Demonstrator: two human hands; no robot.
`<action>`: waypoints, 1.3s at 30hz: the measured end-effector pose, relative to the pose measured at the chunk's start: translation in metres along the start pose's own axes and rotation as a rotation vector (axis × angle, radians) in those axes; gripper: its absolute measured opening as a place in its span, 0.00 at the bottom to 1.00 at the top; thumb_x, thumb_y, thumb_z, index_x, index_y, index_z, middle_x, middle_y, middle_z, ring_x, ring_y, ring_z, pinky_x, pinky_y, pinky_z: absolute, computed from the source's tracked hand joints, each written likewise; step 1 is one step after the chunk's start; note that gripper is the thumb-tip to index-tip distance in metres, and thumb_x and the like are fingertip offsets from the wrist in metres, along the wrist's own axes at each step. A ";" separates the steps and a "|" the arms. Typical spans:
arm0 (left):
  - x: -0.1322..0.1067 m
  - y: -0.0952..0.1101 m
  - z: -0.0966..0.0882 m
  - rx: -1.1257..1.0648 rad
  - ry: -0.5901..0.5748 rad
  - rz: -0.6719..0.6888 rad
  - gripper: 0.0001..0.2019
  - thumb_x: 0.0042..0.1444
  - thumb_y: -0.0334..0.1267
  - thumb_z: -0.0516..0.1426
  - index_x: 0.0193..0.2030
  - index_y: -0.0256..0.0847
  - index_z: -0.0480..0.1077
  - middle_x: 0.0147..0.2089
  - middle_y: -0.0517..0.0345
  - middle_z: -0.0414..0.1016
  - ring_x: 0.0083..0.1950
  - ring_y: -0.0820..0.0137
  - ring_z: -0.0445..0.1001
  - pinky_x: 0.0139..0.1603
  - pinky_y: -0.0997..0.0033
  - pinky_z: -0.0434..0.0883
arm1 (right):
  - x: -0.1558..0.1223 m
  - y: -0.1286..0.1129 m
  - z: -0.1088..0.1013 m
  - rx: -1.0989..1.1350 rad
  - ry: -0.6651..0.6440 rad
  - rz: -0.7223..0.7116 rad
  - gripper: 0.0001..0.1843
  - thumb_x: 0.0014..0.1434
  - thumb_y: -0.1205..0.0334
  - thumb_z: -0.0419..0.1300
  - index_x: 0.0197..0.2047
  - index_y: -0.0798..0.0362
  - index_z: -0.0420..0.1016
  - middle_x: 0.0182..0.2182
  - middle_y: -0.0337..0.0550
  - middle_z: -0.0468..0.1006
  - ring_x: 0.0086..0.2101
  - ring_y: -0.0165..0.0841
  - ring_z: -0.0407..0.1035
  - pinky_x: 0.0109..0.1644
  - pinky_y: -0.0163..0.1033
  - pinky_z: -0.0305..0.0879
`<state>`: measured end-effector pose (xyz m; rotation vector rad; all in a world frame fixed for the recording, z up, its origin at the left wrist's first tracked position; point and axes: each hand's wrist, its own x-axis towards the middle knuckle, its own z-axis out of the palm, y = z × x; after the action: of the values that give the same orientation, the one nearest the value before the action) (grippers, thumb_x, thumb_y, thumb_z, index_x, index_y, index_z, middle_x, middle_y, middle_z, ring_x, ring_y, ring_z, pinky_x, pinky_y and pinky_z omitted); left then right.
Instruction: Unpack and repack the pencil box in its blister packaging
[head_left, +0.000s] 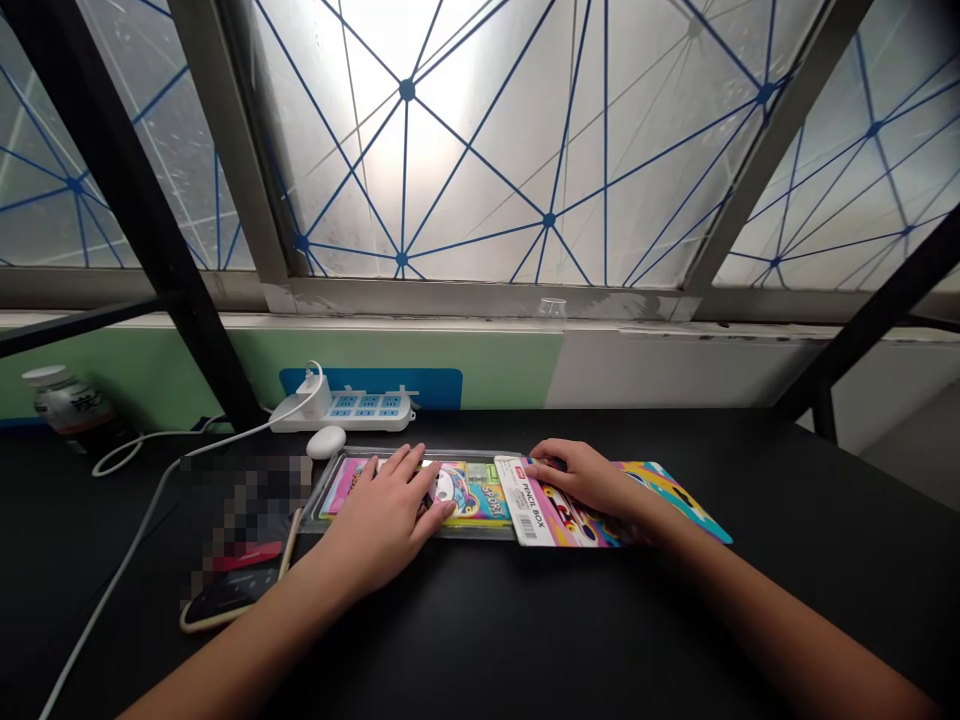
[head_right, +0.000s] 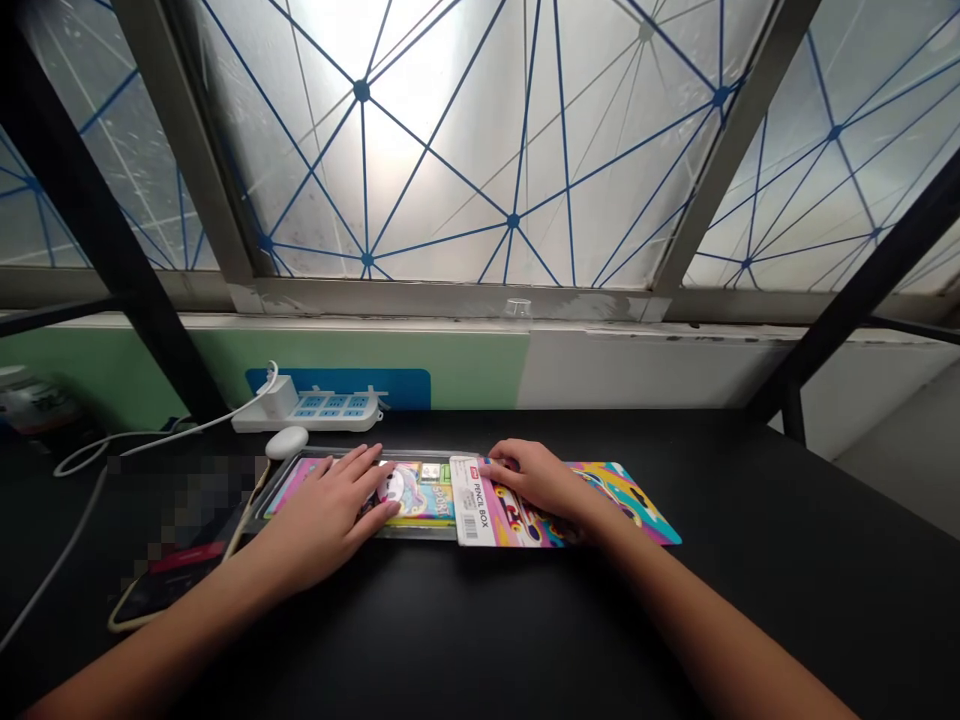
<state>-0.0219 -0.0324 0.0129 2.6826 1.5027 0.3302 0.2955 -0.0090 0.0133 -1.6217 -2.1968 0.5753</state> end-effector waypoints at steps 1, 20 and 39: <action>0.000 -0.001 0.000 -0.009 0.004 0.001 0.28 0.68 0.57 0.45 0.67 0.46 0.64 0.74 0.47 0.55 0.74 0.49 0.53 0.68 0.37 0.55 | 0.000 0.003 -0.003 0.003 -0.012 0.009 0.22 0.63 0.40 0.56 0.43 0.49 0.79 0.42 0.44 0.81 0.40 0.39 0.73 0.43 0.41 0.66; 0.000 -0.001 0.004 -0.005 0.009 0.016 0.27 0.69 0.55 0.44 0.67 0.44 0.64 0.74 0.45 0.55 0.75 0.49 0.49 0.67 0.35 0.54 | -0.003 -0.004 -0.007 0.021 0.099 0.068 0.20 0.60 0.42 0.60 0.40 0.50 0.79 0.40 0.45 0.80 0.41 0.40 0.72 0.44 0.42 0.65; 0.003 0.003 -0.020 -0.648 0.261 -0.069 0.22 0.69 0.54 0.45 0.50 0.45 0.74 0.72 0.53 0.60 0.74 0.56 0.54 0.72 0.52 0.54 | -0.008 -0.010 -0.013 0.106 -0.074 0.159 0.25 0.56 0.37 0.60 0.38 0.52 0.76 0.31 0.41 0.77 0.29 0.34 0.68 0.29 0.37 0.59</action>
<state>-0.0218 -0.0332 0.0332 2.1253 1.2447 0.9978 0.2964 -0.0172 0.0292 -1.7550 -2.0625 0.7944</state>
